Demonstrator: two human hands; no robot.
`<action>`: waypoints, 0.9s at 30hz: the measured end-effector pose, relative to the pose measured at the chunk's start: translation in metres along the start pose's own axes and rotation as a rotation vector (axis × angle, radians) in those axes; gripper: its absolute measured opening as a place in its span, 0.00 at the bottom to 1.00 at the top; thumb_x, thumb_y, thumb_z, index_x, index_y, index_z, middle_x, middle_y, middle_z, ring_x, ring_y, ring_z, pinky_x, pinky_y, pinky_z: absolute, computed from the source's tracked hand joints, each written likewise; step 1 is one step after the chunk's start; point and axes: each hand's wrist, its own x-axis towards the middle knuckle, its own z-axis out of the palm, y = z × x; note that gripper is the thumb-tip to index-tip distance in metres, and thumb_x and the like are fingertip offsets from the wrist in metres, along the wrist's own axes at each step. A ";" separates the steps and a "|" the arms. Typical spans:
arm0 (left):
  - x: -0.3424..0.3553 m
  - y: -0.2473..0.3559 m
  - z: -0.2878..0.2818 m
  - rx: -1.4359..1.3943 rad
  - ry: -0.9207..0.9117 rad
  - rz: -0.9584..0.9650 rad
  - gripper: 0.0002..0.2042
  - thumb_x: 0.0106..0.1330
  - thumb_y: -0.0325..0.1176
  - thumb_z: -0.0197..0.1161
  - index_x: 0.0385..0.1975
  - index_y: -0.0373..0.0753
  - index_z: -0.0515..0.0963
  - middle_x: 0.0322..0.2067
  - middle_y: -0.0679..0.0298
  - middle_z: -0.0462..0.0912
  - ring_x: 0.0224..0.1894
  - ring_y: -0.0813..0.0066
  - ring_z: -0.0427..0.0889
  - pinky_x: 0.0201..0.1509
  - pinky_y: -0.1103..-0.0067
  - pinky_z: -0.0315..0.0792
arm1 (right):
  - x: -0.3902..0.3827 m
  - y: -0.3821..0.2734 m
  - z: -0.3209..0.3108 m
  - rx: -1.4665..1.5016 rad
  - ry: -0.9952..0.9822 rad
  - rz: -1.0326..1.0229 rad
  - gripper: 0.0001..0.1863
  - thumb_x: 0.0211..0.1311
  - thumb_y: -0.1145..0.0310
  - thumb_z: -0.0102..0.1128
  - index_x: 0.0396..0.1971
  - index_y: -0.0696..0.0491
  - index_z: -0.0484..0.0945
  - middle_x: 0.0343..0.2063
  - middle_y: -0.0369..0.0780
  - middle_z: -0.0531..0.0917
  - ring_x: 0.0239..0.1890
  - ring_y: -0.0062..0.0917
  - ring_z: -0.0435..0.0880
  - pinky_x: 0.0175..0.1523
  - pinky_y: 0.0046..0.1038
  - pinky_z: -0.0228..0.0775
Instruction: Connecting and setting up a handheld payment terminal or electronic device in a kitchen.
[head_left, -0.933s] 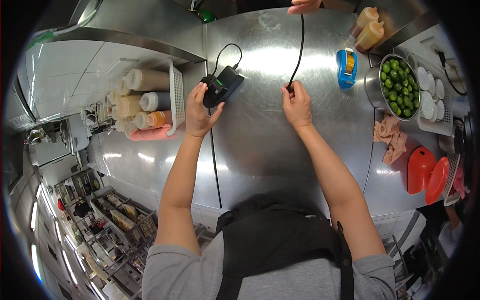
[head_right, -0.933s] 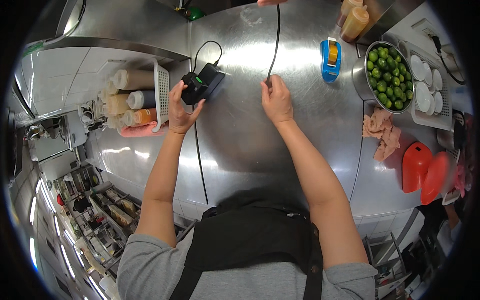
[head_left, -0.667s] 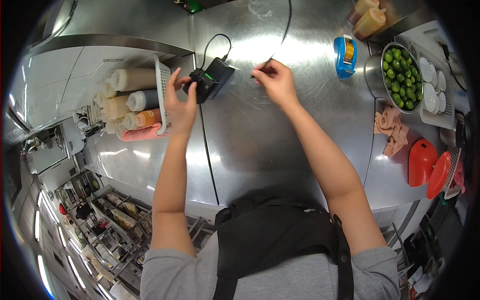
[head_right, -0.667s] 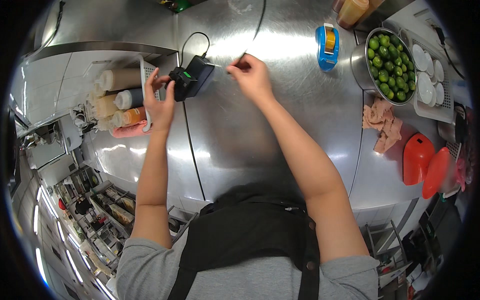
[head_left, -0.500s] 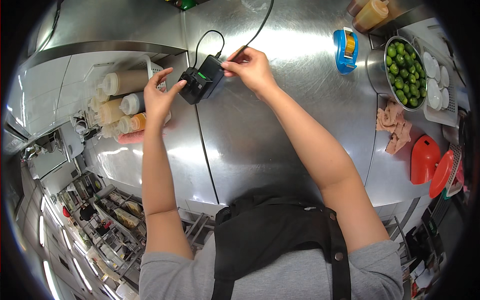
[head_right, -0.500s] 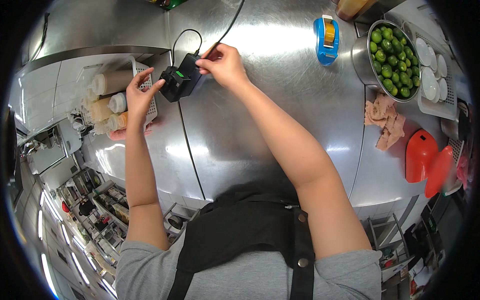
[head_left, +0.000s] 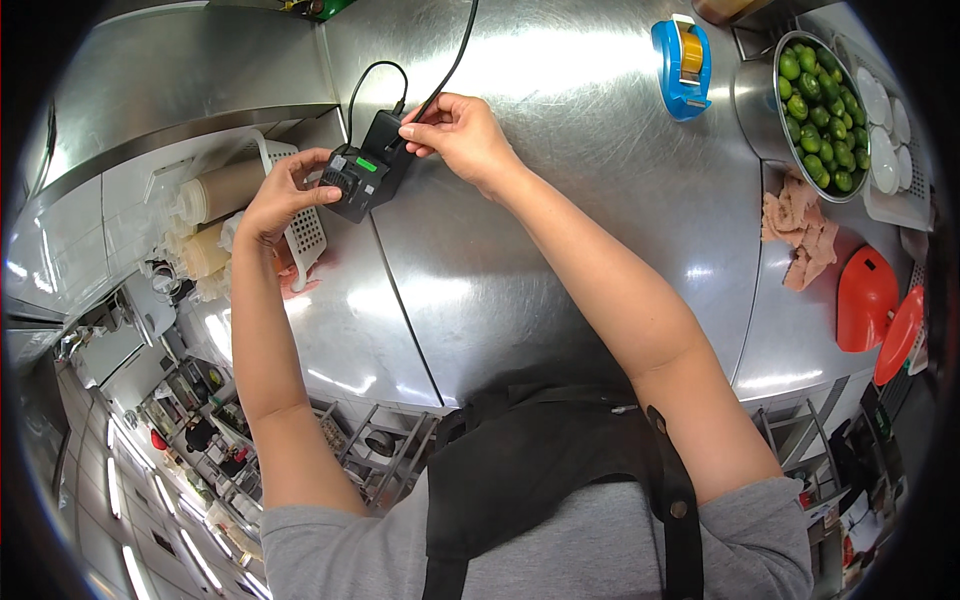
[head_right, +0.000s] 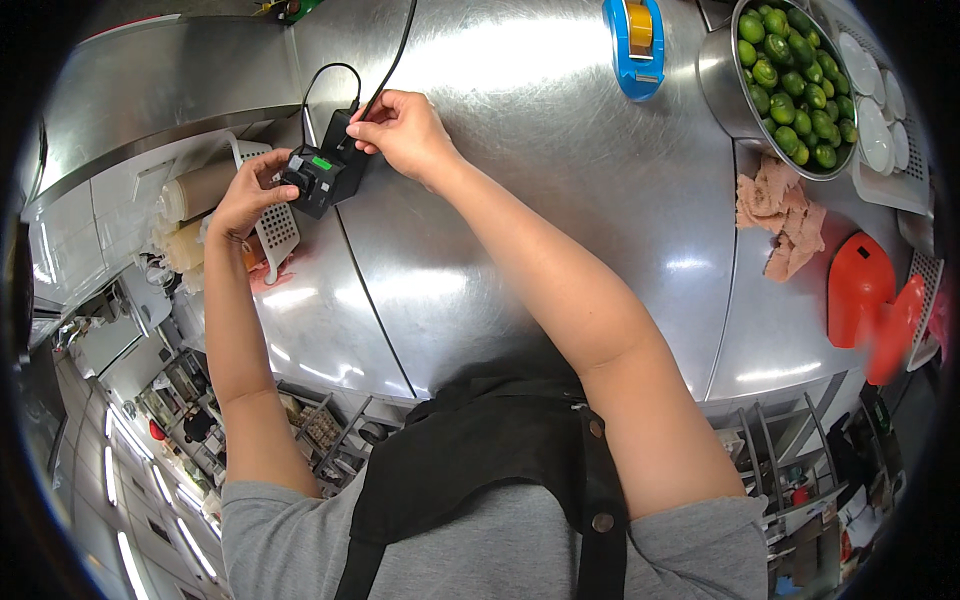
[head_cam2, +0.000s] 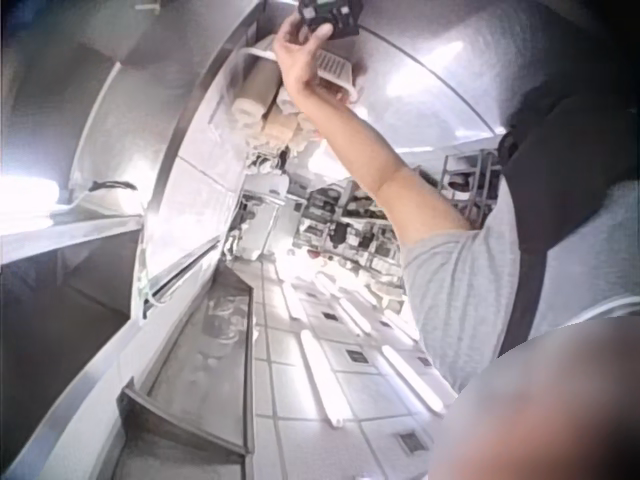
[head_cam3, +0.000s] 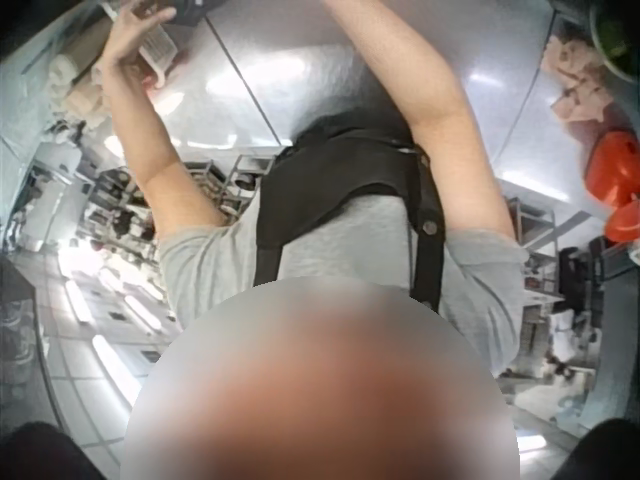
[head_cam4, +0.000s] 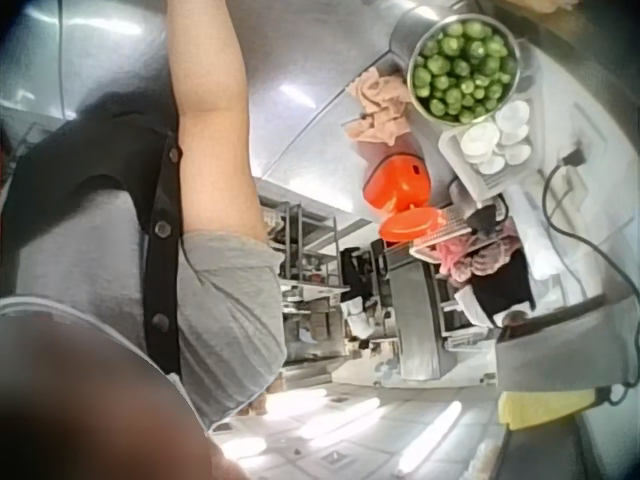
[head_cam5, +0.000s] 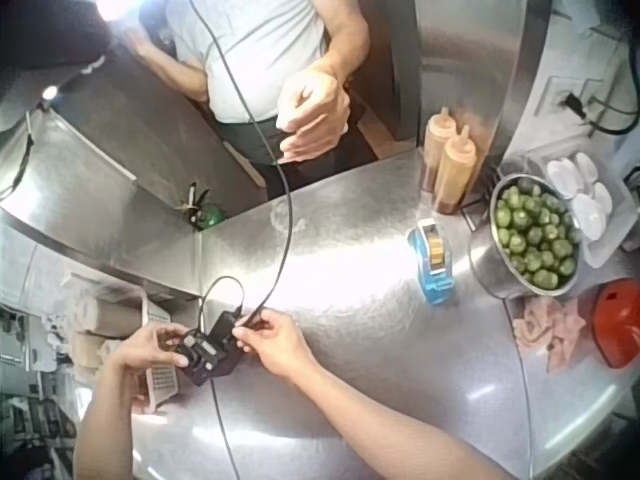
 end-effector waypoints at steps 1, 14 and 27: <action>-0.001 0.001 -0.002 -0.035 -0.041 0.018 0.32 0.45 0.29 0.80 0.54 0.35 0.76 0.47 0.66 0.81 0.53 0.76 0.77 0.60 0.77 0.69 | -0.002 -0.003 0.000 -0.017 -0.021 0.008 0.07 0.63 0.73 0.66 0.38 0.59 0.80 0.32 0.39 0.85 0.33 0.19 0.86 0.41 0.20 0.80; 0.005 0.000 -0.006 -0.221 -0.171 0.176 0.35 0.38 0.22 0.79 0.54 0.36 0.76 0.47 0.70 0.80 0.53 0.76 0.76 0.63 0.77 0.67 | 0.004 -0.003 0.014 -0.178 0.007 -0.226 0.07 0.60 0.72 0.69 0.32 0.59 0.82 0.26 0.39 0.86 0.28 0.17 0.84 0.36 0.20 0.78; 0.008 -0.006 0.005 -0.246 -0.170 0.199 0.32 0.42 0.22 0.78 0.53 0.34 0.76 0.46 0.67 0.81 0.49 0.78 0.79 0.58 0.78 0.72 | 0.013 -0.017 0.032 -0.319 0.019 -0.168 0.08 0.58 0.72 0.71 0.31 0.60 0.83 0.25 0.40 0.86 0.29 0.19 0.85 0.38 0.22 0.79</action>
